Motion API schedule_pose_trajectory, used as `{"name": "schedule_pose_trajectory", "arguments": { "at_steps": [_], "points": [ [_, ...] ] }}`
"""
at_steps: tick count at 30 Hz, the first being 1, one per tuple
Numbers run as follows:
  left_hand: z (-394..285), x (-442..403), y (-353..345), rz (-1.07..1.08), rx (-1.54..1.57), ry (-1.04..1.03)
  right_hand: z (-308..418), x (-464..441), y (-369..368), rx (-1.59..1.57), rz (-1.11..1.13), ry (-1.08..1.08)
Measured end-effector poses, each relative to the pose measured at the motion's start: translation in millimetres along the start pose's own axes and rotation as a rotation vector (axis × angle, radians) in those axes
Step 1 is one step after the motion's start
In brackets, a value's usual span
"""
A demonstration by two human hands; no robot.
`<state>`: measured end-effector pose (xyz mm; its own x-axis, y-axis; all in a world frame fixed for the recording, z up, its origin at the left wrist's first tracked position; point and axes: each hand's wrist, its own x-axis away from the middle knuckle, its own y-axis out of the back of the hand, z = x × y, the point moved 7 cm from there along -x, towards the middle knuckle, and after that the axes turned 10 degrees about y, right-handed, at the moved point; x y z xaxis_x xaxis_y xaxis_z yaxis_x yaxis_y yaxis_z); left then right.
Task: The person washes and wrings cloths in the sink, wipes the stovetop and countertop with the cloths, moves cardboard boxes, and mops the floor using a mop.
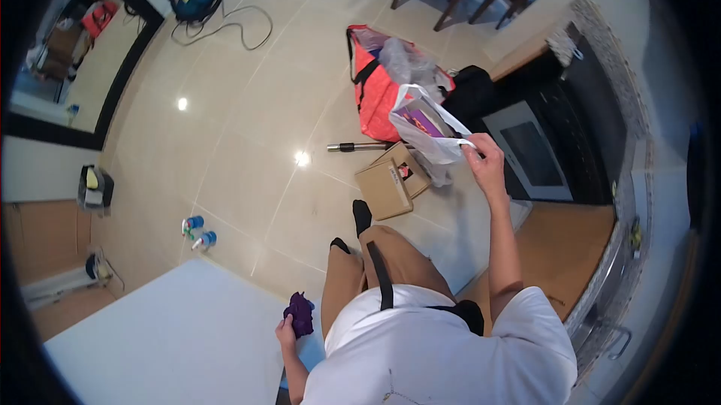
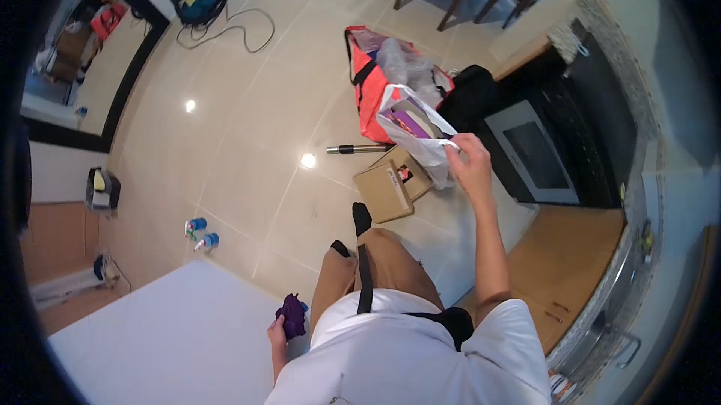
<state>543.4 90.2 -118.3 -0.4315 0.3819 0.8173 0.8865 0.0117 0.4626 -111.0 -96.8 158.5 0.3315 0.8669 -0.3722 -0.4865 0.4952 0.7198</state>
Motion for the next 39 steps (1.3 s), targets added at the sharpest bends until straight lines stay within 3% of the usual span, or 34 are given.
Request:
{"name": "schedule_pose_trajectory", "arguments": {
  "at_steps": [9,14,16,19,21,25,29,34,36,39],
  "points": [
    [-45.7,-16.9,16.9,0.245,-0.111,0.036,8.9,160.3,132.1,0.214,-0.340,-0.261],
    [-26.8,-51.6,43.7,0.249,-0.215,0.062,10.6,248.8,161.6,0.258,-0.521,-0.424],
    [-43.1,-25.5,47.1,0.239,-0.430,0.016,9.6,275.8,171.1,0.244,-0.580,-0.445],
    [-65.4,-2.8,41.6,0.163,-0.478,0.070,10.9,307.3,183.2,0.221,-0.640,-0.517],
    [-62.8,-52.8,23.3,0.141,-0.388,0.089,9.3,315.0,185.1,0.185,-0.592,-0.650],
    [-122.3,-73.0,-17.5,0.057,-0.611,-0.336,5.3,304.4,189.0,0.137,-0.589,-0.632],
    [-185.5,-41.1,-76.0,0.125,-0.380,-0.635,12.0,257.3,181.7,0.167,-0.493,-0.580],
    [-261.5,107.9,-126.2,0.213,-0.662,-0.895,37.3,182.0,123.8,0.122,-0.214,-0.503],
    [-275.9,155.6,-151.2,0.308,-0.782,-1.015,40.2,161.0,88.3,0.097,-0.146,-0.359],
    [-287.6,215.0,-189.4,0.414,-0.903,-1.087,66.8,136.6,31.5,-0.081,0.018,-0.393]
  ]
}}
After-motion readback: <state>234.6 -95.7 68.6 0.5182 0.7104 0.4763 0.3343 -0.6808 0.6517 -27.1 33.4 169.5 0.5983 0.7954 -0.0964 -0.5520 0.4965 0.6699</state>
